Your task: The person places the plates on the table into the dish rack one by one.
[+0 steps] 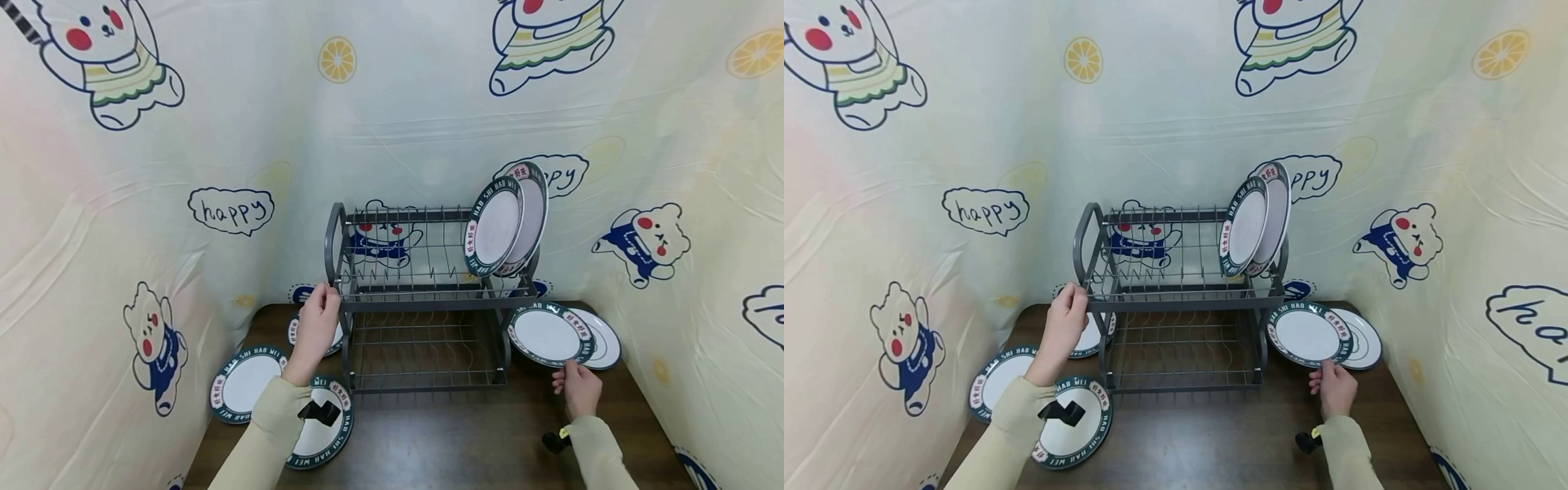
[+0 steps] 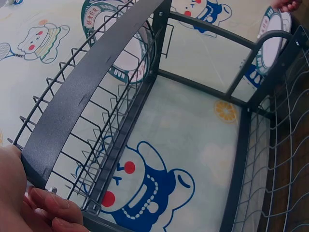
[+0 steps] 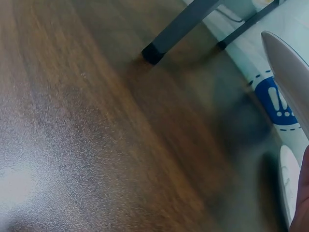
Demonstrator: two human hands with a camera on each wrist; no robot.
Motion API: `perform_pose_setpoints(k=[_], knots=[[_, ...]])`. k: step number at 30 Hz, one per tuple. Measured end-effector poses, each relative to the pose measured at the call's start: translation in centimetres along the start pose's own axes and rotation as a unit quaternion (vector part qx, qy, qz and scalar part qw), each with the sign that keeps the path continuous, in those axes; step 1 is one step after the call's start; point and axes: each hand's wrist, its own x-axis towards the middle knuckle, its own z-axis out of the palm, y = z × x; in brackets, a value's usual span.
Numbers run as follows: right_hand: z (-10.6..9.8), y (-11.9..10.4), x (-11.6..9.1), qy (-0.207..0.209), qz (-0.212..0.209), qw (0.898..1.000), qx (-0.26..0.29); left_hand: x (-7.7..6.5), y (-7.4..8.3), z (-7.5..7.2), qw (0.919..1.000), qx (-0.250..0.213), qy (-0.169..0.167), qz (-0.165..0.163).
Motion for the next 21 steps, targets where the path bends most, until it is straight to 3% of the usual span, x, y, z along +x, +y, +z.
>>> perform_pose_setpoints(k=[14,21], knots=[[-0.9,-2.7,-1.5,0.035,0.000,0.997,0.072,0.0,-0.2,0.1,1.0000,-0.001,0.002,-0.002],[-1.5,-4.1,-2.0,0.044,-0.005,0.996,0.078,0.0,-0.1,0.1,1.0000,0.000,0.002,-0.002]])
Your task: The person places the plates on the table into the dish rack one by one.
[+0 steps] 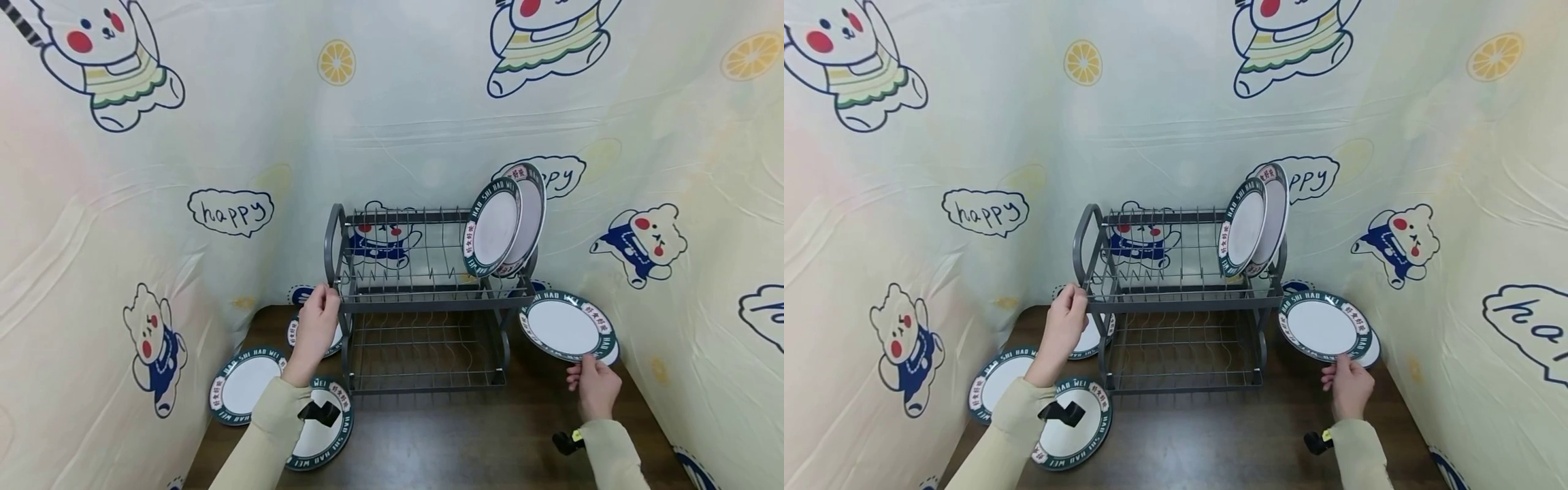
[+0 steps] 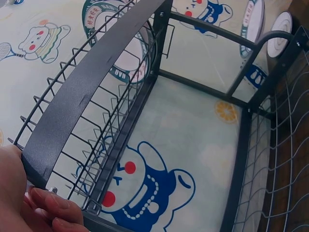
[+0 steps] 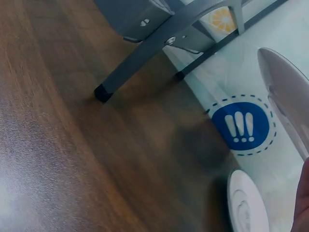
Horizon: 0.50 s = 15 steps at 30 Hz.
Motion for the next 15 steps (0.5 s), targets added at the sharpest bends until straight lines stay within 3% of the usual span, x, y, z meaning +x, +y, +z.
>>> perform_pose_setpoints(k=[15], knots=[[-0.2,-3.2,-1.6,0.003,-0.019,0.998,0.057,0.0,0.3,0.0,1.0000,-0.005,0.000,-0.001]])
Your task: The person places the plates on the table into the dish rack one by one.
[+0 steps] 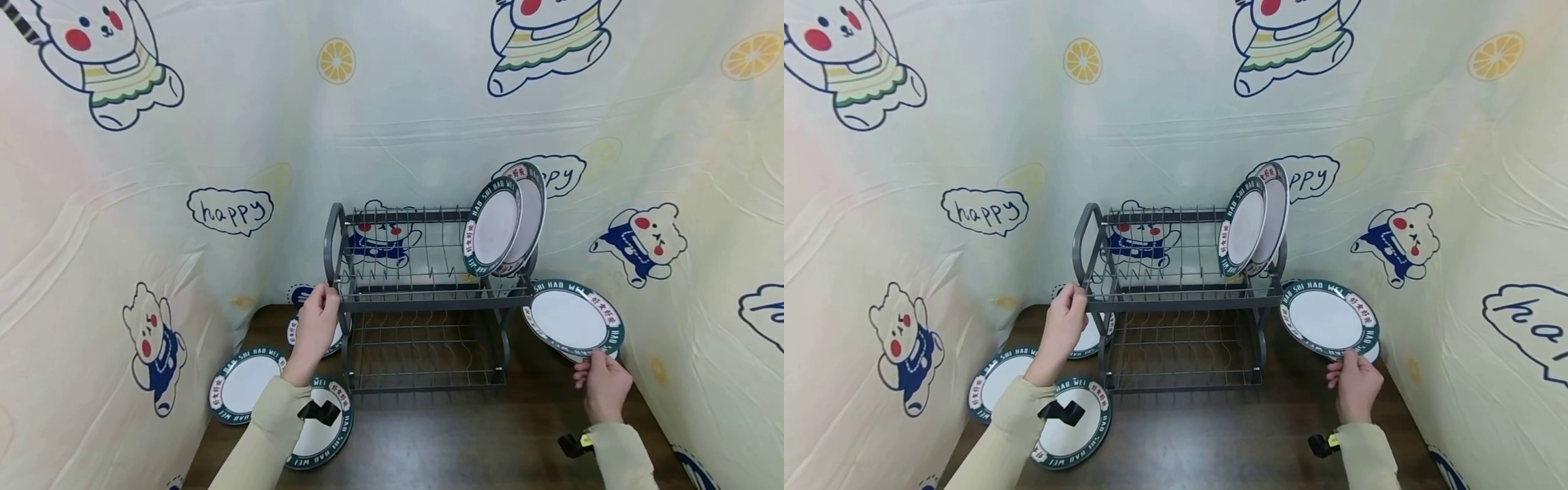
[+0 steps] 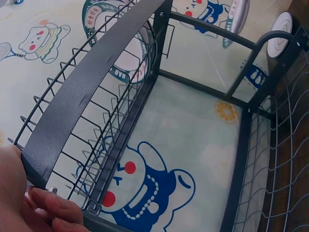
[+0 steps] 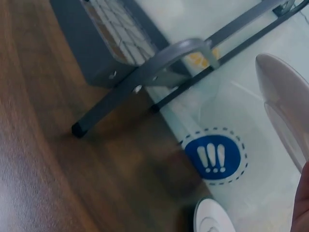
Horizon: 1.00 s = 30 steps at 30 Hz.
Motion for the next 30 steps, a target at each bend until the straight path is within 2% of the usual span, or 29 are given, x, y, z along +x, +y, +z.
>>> perform_pose_setpoints(k=[8,18,30], knots=[[0.1,-1.5,-1.0,0.003,-0.005,1.000,0.031,0.1,-0.2,0.0,1.0000,0.002,-0.002,0.001],[0.1,-3.5,-2.4,0.011,-0.033,0.999,0.036,0.1,-0.1,0.0,1.0000,0.005,0.001,0.003],[-0.5,-5.4,-3.5,0.013,-0.022,0.998,0.052,0.1,-0.2,0.1,1.0000,0.004,0.000,0.003]])
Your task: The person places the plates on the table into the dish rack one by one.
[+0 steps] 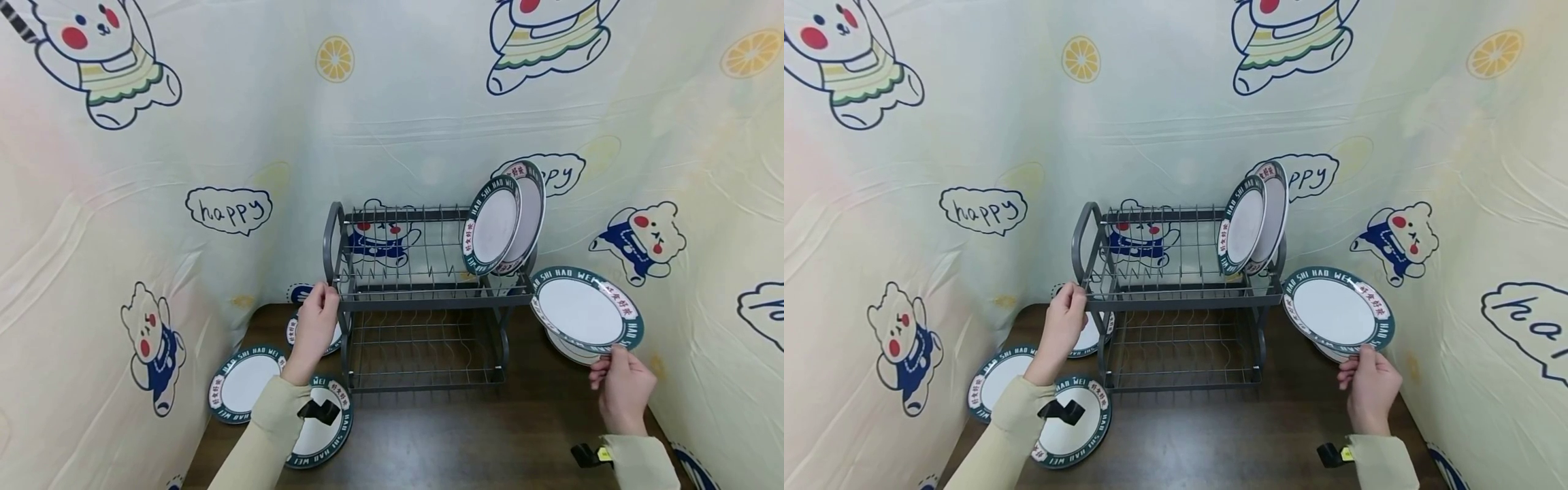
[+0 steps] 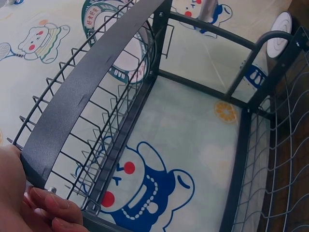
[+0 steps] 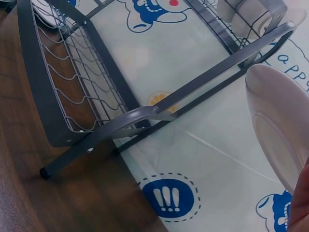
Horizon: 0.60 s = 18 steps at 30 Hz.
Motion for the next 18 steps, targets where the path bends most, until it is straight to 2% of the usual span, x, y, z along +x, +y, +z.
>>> perform_pose_setpoints(k=[18], knots=[[-0.1,-2.5,-1.2,0.020,-0.032,0.998,0.052,0.0,0.0,0.0,1.0000,-0.006,0.001,-0.001]])
